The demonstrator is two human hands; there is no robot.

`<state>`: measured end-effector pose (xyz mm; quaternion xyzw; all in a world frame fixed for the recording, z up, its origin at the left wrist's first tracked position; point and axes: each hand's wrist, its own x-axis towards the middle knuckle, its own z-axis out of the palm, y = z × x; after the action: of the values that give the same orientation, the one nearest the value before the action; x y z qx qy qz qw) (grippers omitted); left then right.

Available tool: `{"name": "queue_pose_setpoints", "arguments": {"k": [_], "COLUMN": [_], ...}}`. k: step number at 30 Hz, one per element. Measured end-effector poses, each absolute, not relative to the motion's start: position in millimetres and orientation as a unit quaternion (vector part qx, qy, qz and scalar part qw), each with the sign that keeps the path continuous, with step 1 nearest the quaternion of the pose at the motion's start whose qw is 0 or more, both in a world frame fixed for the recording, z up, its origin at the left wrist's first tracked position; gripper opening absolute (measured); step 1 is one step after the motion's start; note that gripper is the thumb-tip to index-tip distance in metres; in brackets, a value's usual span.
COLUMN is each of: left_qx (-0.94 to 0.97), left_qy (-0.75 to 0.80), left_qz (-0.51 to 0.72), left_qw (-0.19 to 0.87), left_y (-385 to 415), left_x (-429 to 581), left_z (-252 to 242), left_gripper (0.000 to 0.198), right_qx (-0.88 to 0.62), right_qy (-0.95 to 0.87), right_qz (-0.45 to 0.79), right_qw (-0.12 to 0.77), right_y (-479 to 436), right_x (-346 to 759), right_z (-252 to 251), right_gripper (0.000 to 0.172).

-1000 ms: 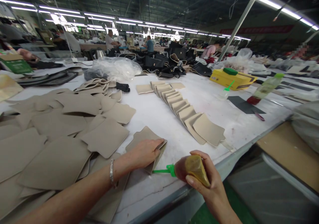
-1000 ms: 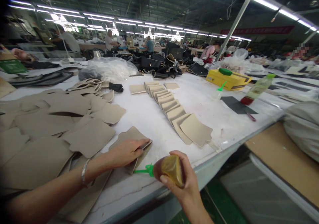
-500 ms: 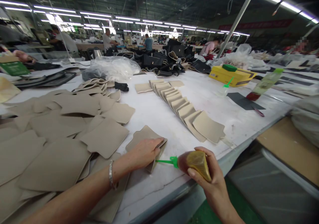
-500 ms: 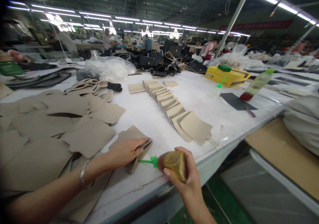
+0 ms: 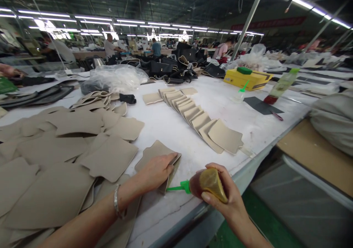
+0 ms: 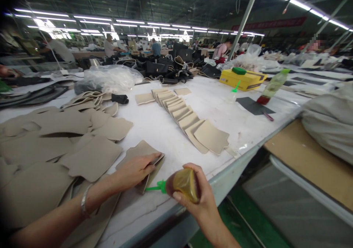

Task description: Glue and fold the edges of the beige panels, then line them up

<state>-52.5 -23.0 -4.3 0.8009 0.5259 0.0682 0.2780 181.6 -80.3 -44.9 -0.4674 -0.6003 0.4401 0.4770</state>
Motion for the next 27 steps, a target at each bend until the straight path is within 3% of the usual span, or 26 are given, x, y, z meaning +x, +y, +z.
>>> {"name": "queue_pose_setpoints", "arguments": {"k": [7,13,21,27], "left_qx": [0.809,0.806,0.797,0.803], "left_qy": [0.52,0.517,0.528,0.525], "left_qz": [0.05,0.054,0.05,0.052], "left_qw": [0.269,0.281,0.288,0.276], "left_y": [-18.9,-15.7,-15.7,-14.7], "left_x": [-50.0,-48.8,-47.1,-48.6], "left_z": [-3.7,-1.2,3.5,0.4], "left_gripper": [0.049,0.054,0.053,0.051], "right_qx": [-0.518,-0.477,-0.515,-0.509], "right_qy": [-0.574,-0.613,-0.595,-0.606], "right_qz": [0.305,0.374,0.255,0.299], "right_qw": [0.556,0.507,0.562,0.533], "right_y": [-57.8,-60.7,-43.4,-53.7], "right_x": [191.7,193.9,193.5,193.8], "right_z": [-48.2,-45.2,-46.0,-46.0], "right_gripper": [0.049,0.049,0.05,0.049]}}
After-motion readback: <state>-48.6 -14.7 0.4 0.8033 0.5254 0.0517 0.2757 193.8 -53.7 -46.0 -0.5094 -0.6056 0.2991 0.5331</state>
